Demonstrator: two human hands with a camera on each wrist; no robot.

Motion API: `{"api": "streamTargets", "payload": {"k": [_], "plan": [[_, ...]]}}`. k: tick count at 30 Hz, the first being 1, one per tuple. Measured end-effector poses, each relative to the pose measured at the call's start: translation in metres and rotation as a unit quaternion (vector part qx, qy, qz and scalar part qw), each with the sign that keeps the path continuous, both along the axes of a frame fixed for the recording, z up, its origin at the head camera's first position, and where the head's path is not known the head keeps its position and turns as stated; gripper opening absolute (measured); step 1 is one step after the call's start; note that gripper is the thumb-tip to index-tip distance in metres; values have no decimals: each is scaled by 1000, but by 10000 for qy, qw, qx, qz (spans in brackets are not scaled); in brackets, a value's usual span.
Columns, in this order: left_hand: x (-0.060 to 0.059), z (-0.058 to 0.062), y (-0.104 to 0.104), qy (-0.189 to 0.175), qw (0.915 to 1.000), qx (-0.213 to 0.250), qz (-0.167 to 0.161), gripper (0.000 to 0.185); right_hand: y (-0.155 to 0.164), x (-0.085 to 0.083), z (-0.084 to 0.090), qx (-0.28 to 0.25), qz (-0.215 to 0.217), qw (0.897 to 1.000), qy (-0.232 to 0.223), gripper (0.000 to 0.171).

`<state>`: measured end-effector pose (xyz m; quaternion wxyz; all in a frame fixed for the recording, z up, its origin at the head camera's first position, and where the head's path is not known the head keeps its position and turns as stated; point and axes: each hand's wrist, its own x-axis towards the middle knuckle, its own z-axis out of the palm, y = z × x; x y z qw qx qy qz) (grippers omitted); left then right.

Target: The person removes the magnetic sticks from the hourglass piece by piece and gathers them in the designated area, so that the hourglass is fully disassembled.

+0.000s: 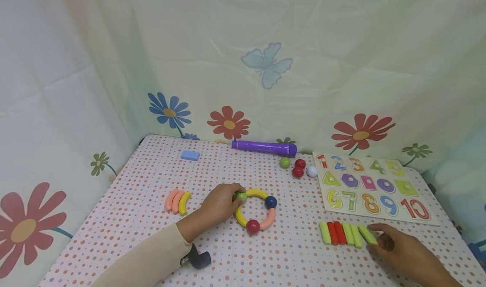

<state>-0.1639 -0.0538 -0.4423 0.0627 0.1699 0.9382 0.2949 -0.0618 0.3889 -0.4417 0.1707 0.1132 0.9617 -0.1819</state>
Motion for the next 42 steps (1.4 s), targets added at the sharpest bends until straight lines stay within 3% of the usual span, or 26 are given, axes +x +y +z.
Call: {"api": "streamTargets", "payload": {"k": [9,15,22,26,33,42], "plan": [[-1,1,-2,-18,9998,160,-77,26,3,-3,-3,-159,119,9994,-279,80],[-1,0,-2,-35,9998,167,-86,27,0,-5,-2,-185,204,9993,-256,81],[-4,-1,-4,-175,9991,261,-287,25,-11,-9,18,171,353,9980,490,76],[-8,-1,-6,-217,9984,115,-501,25,-34,-17,30,108,510,9942,944,65],[-11,-1,-6,-215,9969,-239,-714,30,-95,-30,38,-31,1283,9821,1376,46],[-13,1,-7,-373,9960,-315,-754,29,-168,-41,26,-221,1854,9679,1685,57]]}}
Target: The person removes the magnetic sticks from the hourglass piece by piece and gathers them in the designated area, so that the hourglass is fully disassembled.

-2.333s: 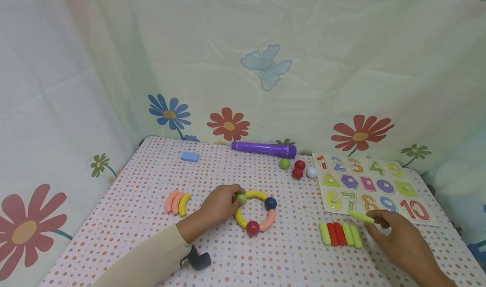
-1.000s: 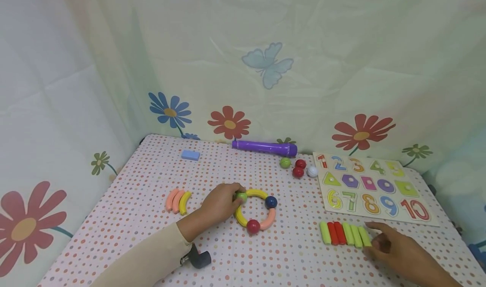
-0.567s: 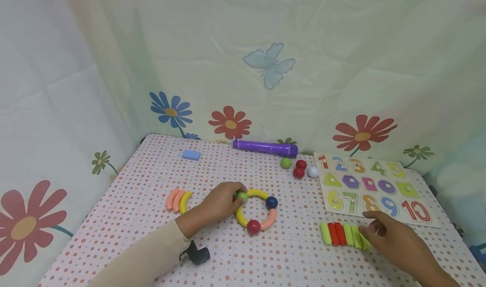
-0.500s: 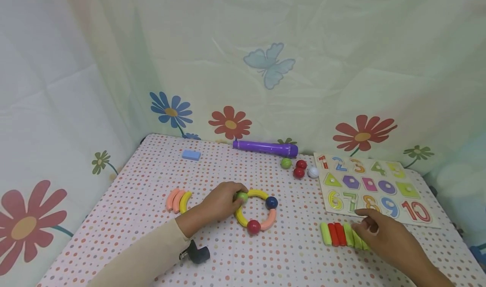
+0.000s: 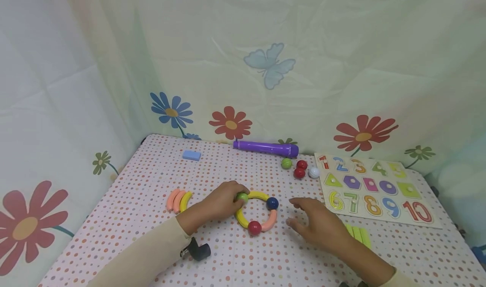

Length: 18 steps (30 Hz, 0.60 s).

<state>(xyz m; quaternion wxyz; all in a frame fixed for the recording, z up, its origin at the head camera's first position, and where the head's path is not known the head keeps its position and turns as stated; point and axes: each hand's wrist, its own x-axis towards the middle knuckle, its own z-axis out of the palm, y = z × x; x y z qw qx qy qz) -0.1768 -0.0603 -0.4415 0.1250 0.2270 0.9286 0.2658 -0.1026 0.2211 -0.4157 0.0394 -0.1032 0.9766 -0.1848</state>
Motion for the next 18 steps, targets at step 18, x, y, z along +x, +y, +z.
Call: {"api": "streamTargets", "payload": {"k": [18], "plan": [[-6,-4,-4,87,9994,287,-193,29,-77,-8,-19,438,123,9990,31,107]]}}
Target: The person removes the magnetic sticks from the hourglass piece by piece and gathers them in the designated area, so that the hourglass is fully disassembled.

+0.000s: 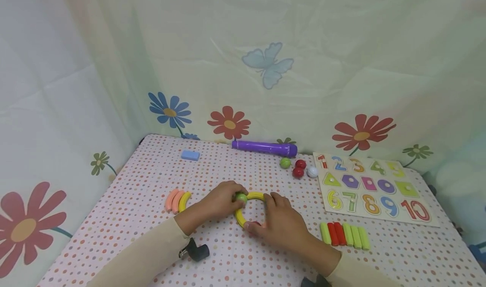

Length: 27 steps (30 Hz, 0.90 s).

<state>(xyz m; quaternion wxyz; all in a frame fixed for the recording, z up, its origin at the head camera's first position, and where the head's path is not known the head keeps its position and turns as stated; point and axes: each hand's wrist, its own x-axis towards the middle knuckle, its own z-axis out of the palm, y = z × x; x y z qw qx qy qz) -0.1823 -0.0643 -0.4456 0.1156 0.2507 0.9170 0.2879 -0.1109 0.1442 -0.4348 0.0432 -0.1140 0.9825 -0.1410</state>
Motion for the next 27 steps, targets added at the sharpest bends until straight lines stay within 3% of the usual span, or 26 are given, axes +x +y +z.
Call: {"api": "streamTargets", "payload": {"k": [7,15,27], "plan": [[1,0,1,-37,10000,28,6,29,-11,-3,-9,376,-47,9989,291,97],[1,4,-3,-135,9997,-49,-194,25,-13,-3,-10,428,-70,9969,653,95],[-4,4,-8,-145,9991,-171,-366,26,-14,-5,-10,317,-66,9977,601,94]]}}
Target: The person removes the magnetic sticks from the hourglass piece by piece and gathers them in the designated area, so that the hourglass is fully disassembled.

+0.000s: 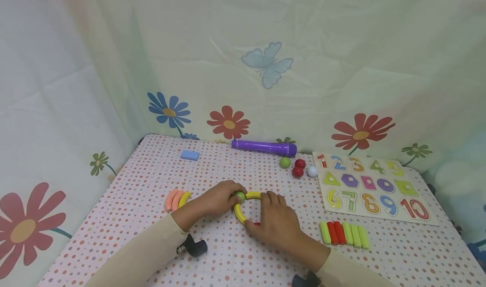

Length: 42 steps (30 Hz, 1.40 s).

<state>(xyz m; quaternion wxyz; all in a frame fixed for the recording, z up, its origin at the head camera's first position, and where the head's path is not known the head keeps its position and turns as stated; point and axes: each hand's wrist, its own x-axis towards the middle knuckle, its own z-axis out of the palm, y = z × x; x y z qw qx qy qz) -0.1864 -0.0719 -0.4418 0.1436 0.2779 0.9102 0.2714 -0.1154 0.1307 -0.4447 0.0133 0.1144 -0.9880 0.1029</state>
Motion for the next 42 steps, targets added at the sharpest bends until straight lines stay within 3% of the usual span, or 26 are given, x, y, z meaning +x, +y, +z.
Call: {"api": "streamTargets", "payload": {"k": [9,14,24,42], "plan": [[0,-2,-3,-46,9999,127,-39,26,7,3,5,-185,-57,9984,-523,98],[0,-5,-5,-61,9998,159,-41,27,6,2,6,-254,51,9989,-381,91],[2,-6,-5,42,9998,164,-97,29,5,3,4,-191,91,9991,-366,94],[6,-4,-5,137,9997,144,-118,24,0,3,-2,76,107,9999,53,99]]}}
